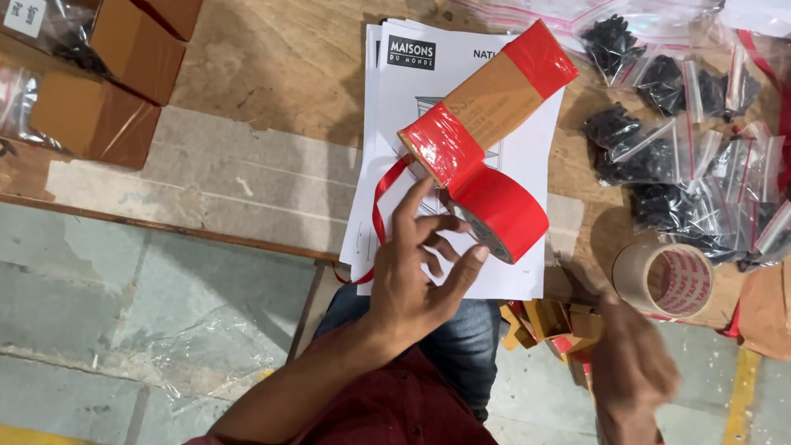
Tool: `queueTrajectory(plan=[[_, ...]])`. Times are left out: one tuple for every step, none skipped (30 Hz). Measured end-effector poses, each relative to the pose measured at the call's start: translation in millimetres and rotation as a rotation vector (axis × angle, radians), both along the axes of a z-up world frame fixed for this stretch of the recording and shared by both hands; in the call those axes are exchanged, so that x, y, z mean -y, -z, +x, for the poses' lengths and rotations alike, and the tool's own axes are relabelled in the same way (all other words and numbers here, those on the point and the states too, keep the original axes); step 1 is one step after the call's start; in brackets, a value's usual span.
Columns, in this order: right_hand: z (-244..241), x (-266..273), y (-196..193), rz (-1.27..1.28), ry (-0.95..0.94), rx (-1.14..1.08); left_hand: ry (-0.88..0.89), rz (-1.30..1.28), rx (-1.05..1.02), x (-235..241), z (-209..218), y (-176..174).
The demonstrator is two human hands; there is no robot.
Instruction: The person places instruction sheets into a small cardboard box, tears strips of red tape, and wraps the tape around the box to secure it, repeating the process on additional small boxes at the workbench.
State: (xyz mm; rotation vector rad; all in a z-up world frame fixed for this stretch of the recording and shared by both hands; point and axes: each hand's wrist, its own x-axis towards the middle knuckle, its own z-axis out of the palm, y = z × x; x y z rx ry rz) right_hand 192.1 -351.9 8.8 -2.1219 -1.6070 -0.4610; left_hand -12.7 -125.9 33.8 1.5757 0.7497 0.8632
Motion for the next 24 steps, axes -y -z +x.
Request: queueTrajectory(plan=[[1.5, -3.4, -10.0, -0.003, -0.004, 0.003, -0.004, -0.003, 0.003, 0.5, 0.8, -1.6], [2.8, -6.4, -20.0, 0.026, 0.027, -0.009, 0.021, -0.100, -0.001, 1.2, 1.7, -3.2], [4.2, -9.2, -30.2, 0.056, 0.059, -0.020, 0.048, -0.196, -0.005, 2.2, 2.6, -4.9], [-3.5, -20.7, -58.3, 0.056, 0.059, -0.016, 0.049, -0.196, -0.001, -0.1, 4.4, -6.8], [-11.5, -32.2, -86.4, 0.004, 0.084, -0.053, 0.040, -0.277, 0.104, -2.4, 6.1, -8.8], [-19.6, -43.2, -115.2, -0.049, 0.109, -0.090, 0.030, -0.359, 0.210, -3.9, 7.9, -10.9], [-16.2, -36.1, -111.9, -0.052, 0.110, -0.084, 0.031, -0.362, 0.215, -5.0, 10.8, -12.7], [-12.3, -29.6, -108.8, -0.038, 0.084, -0.147, 0.006, -0.327, 0.256, -6.5, 13.9, -14.7], [-8.6, -23.0, -106.2, -0.024, 0.057, -0.210, -0.019, -0.292, 0.297, -7.9, 16.7, -17.1], [-6.4, -36.1, -115.2, -0.021, 0.053, -0.203, -0.022, -0.288, 0.305, -6.9, 20.5, -14.4], [-4.5, -49.3, -124.3, 0.008, -0.048, -0.186, -0.015, -0.371, 0.266, -6.0, 24.2, -11.8], [-2.9, -62.4, -133.1, 0.034, -0.151, -0.170, -0.010, -0.455, 0.226, -4.5, 27.5, -8.9], [-7.3, -81.9, -139.0, 0.034, -0.157, -0.166, -0.015, -0.454, 0.231, -0.7, 28.9, -6.8], [-12.3, -100.8, -144.9, 0.019, -0.237, -0.050, -0.028, -0.431, 0.318, 3.6, 30.1, -4.5], [-17.2, -119.9, -150.4, 0.004, -0.317, 0.066, -0.039, -0.408, 0.405, 7.6, 31.7, -1.9], [-21.1, -126.4, -152.2, 0.001, -0.320, 0.068, -0.041, -0.410, 0.409, 9.2, 30.8, -4.5], [-24.7, -133.0, -153.7, -0.032, -0.347, 0.121, -0.042, -0.466, 0.369, 10.6, 30.2, -7.0], [-28.4, -139.6, -154.8, -0.064, -0.374, 0.171, -0.042, -0.520, 0.329, 12.0, 29.3, -9.3], [-32.8, -146.9, -158.5, -0.066, -0.378, 0.173, -0.045, -0.522, 0.332, 14.1, 30.3, -8.8], [-37.4, -154.3, -162.0, -0.118, -0.394, 0.226, -0.043, -0.574, 0.350, 15.8, 31.1, -8.4], [-41.9, -161.8, -165.5, -0.169, -0.410, 0.280, -0.041, -0.625, 0.367, 17.6, 32.2, -7.9], [-41.2, -165.8, -164.5, -0.171, -0.410, 0.281, -0.042, -0.628, 0.368, 17.7, 31.7, -8.8], [-40.2, -169.8, -163.2, -0.178, -0.438, 0.319, -0.033, -0.638, 0.407, 18.0, 31.6, -9.6], [-39.4, -173.1, -161.9, -0.186, -0.464, 0.357, -0.023, -0.650, 0.444, 18.7, 31.4, -10.3]])
